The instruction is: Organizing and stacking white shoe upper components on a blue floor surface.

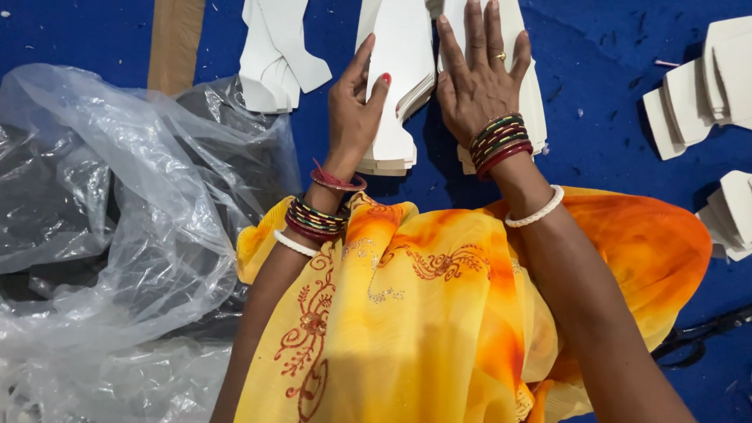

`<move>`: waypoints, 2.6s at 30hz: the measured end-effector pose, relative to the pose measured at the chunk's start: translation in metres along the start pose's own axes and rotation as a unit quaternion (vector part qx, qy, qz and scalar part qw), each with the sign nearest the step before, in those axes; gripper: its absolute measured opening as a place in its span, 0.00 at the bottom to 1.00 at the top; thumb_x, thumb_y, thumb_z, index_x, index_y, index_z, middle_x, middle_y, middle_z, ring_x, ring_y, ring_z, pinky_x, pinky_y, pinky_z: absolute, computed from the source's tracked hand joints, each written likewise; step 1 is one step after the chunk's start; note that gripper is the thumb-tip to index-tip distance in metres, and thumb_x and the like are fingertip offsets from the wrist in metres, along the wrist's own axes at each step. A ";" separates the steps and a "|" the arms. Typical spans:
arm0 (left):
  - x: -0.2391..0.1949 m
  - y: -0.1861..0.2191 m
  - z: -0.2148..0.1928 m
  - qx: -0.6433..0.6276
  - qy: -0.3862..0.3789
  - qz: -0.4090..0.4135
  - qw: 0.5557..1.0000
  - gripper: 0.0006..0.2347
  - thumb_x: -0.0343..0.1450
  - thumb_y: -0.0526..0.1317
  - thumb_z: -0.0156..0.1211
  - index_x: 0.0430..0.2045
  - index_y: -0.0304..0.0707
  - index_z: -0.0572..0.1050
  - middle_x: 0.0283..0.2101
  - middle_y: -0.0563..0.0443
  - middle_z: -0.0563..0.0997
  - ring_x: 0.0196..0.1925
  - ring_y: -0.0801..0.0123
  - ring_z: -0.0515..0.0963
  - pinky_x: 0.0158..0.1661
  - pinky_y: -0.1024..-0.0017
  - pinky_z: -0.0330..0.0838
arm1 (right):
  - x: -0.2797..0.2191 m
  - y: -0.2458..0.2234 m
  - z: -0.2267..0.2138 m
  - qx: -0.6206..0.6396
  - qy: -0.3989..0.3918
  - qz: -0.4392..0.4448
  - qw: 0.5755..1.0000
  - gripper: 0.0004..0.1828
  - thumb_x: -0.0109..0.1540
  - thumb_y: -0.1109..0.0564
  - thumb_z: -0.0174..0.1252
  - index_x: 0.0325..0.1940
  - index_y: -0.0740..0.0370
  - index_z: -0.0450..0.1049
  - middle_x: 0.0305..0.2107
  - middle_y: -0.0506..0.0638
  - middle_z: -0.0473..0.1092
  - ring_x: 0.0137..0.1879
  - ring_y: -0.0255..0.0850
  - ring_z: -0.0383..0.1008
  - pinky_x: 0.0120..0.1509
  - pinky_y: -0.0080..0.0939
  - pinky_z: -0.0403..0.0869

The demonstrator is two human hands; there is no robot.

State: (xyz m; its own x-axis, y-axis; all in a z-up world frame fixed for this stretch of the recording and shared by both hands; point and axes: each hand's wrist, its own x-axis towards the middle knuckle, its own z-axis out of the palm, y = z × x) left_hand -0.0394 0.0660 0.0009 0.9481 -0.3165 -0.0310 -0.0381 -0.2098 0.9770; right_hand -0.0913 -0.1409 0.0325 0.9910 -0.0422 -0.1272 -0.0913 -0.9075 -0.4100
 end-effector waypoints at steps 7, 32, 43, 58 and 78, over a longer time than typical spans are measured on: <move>-0.004 -0.006 0.001 0.116 0.036 -0.009 0.993 0.25 0.76 0.36 0.62 0.70 0.51 0.63 0.35 0.59 0.82 0.27 0.84 0.66 0.28 0.82 0.64 | 0.000 0.001 0.001 0.007 0.002 0.002 1.000 0.37 0.72 0.47 0.42 0.86 0.43 0.44 0.81 0.56 0.33 0.85 0.51 0.26 0.81 0.71 0.28; -0.015 0.008 -0.012 0.047 0.007 0.014 0.999 0.22 0.78 0.38 0.62 0.69 0.49 0.66 0.61 0.49 0.82 0.44 0.83 0.82 0.39 0.83 0.78 | 0.000 -0.001 0.003 0.012 0.004 0.003 1.000 0.36 0.73 0.46 0.41 0.86 0.43 0.46 0.81 0.56 0.35 0.85 0.50 0.28 0.82 0.70 0.28; -0.005 -0.008 -0.004 0.048 0.000 0.055 0.997 0.22 0.78 0.34 0.61 0.69 0.47 0.65 0.68 0.48 0.74 0.58 0.73 0.83 0.53 0.77 0.82 | 0.000 0.001 0.005 0.004 0.008 0.001 1.000 0.36 0.73 0.46 0.42 0.86 0.43 0.45 0.81 0.57 0.35 0.85 0.51 0.29 0.81 0.71 0.30; -0.001 -0.010 -0.007 0.072 -0.014 0.066 0.995 0.22 0.78 0.34 0.63 0.68 0.43 0.65 0.65 0.44 0.77 0.57 0.73 0.84 0.53 0.77 0.80 | -0.001 0.000 0.002 0.010 0.016 -0.005 1.000 0.36 0.73 0.47 0.42 0.86 0.44 0.45 0.81 0.58 0.38 0.85 0.51 0.31 0.80 0.71 0.30; -0.015 0.040 -0.031 -0.069 -0.149 0.045 0.985 0.32 0.73 0.34 0.71 0.70 0.51 0.58 0.61 0.45 0.75 0.61 0.69 0.78 0.55 0.71 0.83 | 0.037 0.002 0.056 -0.136 0.165 -0.112 0.970 0.27 0.76 0.45 0.40 0.80 0.49 0.58 0.69 0.55 0.63 0.73 0.51 0.61 0.70 0.71 0.47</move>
State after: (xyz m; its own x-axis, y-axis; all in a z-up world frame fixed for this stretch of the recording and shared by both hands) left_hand -0.0453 0.0908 0.0471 0.8070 -0.5903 0.0174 -0.0560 -0.0471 0.9973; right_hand -0.0604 -0.1206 -0.0238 0.9645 0.0778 0.2523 0.1145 -0.9843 -0.1341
